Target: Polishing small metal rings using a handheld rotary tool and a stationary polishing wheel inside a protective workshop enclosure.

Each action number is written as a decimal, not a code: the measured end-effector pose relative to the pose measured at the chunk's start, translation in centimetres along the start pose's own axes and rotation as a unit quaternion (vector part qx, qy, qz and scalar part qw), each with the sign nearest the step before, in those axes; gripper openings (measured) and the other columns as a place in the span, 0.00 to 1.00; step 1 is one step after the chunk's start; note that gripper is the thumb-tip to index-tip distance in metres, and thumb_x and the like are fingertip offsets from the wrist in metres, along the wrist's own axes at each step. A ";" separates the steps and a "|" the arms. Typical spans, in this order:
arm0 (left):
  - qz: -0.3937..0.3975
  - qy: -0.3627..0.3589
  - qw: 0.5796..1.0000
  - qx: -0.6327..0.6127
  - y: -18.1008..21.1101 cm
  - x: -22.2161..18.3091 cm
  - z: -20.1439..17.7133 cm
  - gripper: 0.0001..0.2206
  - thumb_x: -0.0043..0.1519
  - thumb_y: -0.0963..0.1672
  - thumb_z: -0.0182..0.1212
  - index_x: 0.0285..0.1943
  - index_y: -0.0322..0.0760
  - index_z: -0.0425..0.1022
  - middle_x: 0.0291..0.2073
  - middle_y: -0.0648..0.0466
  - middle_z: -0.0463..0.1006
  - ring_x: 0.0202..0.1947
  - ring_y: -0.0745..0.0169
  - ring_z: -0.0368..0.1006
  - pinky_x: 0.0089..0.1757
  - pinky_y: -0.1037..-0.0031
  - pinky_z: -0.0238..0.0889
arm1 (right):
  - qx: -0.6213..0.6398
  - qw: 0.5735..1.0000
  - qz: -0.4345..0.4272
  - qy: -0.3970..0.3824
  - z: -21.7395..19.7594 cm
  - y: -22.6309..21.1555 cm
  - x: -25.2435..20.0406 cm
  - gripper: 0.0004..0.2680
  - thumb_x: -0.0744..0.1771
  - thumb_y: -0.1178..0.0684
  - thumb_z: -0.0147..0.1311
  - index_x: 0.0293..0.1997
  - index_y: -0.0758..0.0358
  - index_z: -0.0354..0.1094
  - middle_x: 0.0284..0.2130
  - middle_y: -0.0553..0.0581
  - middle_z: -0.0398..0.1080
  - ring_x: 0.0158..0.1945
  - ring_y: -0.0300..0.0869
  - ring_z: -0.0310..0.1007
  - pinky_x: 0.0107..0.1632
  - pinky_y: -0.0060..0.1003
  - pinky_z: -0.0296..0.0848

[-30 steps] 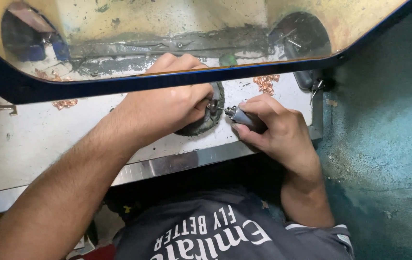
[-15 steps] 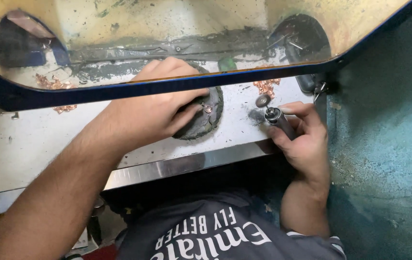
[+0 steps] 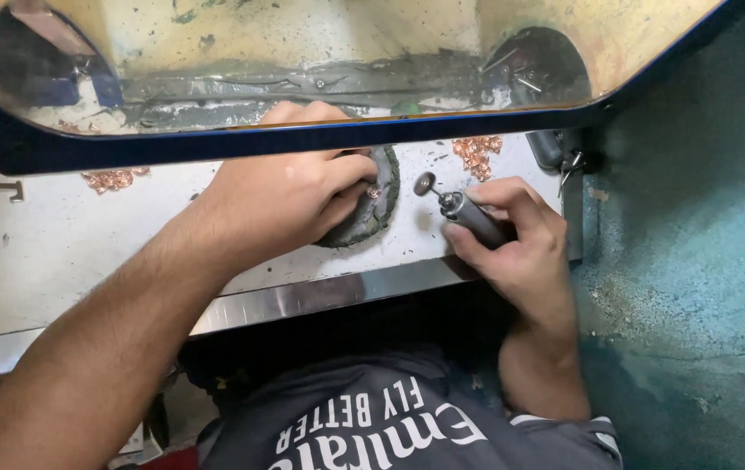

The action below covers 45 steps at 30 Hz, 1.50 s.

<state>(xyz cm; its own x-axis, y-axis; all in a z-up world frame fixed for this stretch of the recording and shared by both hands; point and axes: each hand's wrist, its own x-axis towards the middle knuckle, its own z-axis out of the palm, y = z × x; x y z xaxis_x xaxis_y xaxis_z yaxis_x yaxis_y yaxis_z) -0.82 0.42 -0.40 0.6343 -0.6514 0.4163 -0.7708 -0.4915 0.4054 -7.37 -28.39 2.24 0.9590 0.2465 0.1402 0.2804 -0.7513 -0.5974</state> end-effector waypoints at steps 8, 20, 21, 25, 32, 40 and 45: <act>-0.013 0.009 1.000 0.016 0.6 -0.1 -0.1 0.07 0.66 0.46 0.65 0.41 0.42 0.73 0.36 0.55 0.75 0.42 0.47 0.70 0.43 0.58 0.63 | -0.023 0.999 0.013 0.019 0.9 0.5 0.8 0.14 0.66 0.53 0.66 0.54 0.58 0.65 0.45 0.55 0.73 0.36 0.45 0.75 0.45 0.38 0.75; -0.035 0.020 0.998 -0.050 0.6 0.3 -0.4 0.03 0.65 0.41 0.60 0.38 0.42 0.71 0.37 0.53 0.73 0.38 0.48 0.66 0.40 0.60 0.59 | -0.086 0.993 0.079 0.021 0.5 -1.0 0.9 0.14 0.68 0.49 0.58 0.55 0.61 0.60 0.51 0.58 0.71 0.43 0.52 0.75 0.49 0.45 0.71; -0.032 0.025 0.998 -0.038 0.6 0.4 -0.3 0.06 0.65 0.41 0.59 0.33 0.41 0.70 0.35 0.53 0.71 0.36 0.48 0.65 0.38 0.59 0.58 | -0.100 0.991 0.087 0.032 0.6 -1.1 1.1 0.14 0.69 0.48 0.55 0.56 0.63 0.57 0.52 0.59 0.68 0.45 0.55 0.74 0.50 0.48 0.71; -0.031 0.035 0.999 -0.022 0.7 0.8 -0.3 0.08 0.62 0.39 0.58 0.29 0.41 0.68 0.32 0.54 0.71 0.35 0.48 0.65 0.37 0.60 0.57 | -0.206 0.960 0.187 0.013 1.3 -2.0 3.5 0.23 0.64 0.42 0.65 0.57 0.60 0.54 0.43 0.64 0.75 0.44 0.65 0.74 0.43 0.56 0.68; -0.015 0.047 0.999 -0.019 0.4 0.5 -0.5 0.10 0.66 0.40 0.58 0.30 0.42 0.68 0.32 0.54 0.69 0.35 0.50 0.64 0.36 0.61 0.55 | -0.209 0.978 -0.013 -0.011 2.3 -4.5 6.1 0.28 0.62 0.41 0.73 0.61 0.66 0.64 0.55 0.57 0.73 0.52 0.53 0.77 0.49 0.46 0.75; -0.031 0.059 0.998 -0.011 0.0 0.2 -0.6 0.02 0.66 0.40 0.57 0.41 0.36 0.71 0.39 0.51 0.71 0.36 0.49 0.65 0.37 0.61 0.57 | -0.220 0.975 0.030 -0.022 3.0 -4.3 5.2 0.27 0.62 0.39 0.70 0.63 0.63 0.62 0.49 0.62 0.75 0.44 0.61 0.78 0.41 0.52 0.74; -0.013 0.023 0.999 0.026 0.6 -0.4 -1.2 0.09 0.65 0.44 0.63 0.32 0.43 0.71 0.35 0.53 0.74 0.38 0.48 0.69 0.39 0.60 0.62 | -0.160 0.975 0.152 0.014 2.0 -2.6 3.9 0.25 0.66 0.40 0.59 0.57 0.70 0.50 0.49 0.73 0.67 0.53 0.67 0.70 0.54 0.55 0.67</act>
<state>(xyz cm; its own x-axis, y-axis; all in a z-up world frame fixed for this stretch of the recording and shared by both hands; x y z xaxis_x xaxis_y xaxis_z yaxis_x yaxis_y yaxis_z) -1.47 1.07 0.66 0.6554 -0.6117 0.4430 -0.7552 -0.5382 0.3741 -4.42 -24.28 2.80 0.9993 -0.0307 0.0204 -0.0220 -0.9409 -0.3381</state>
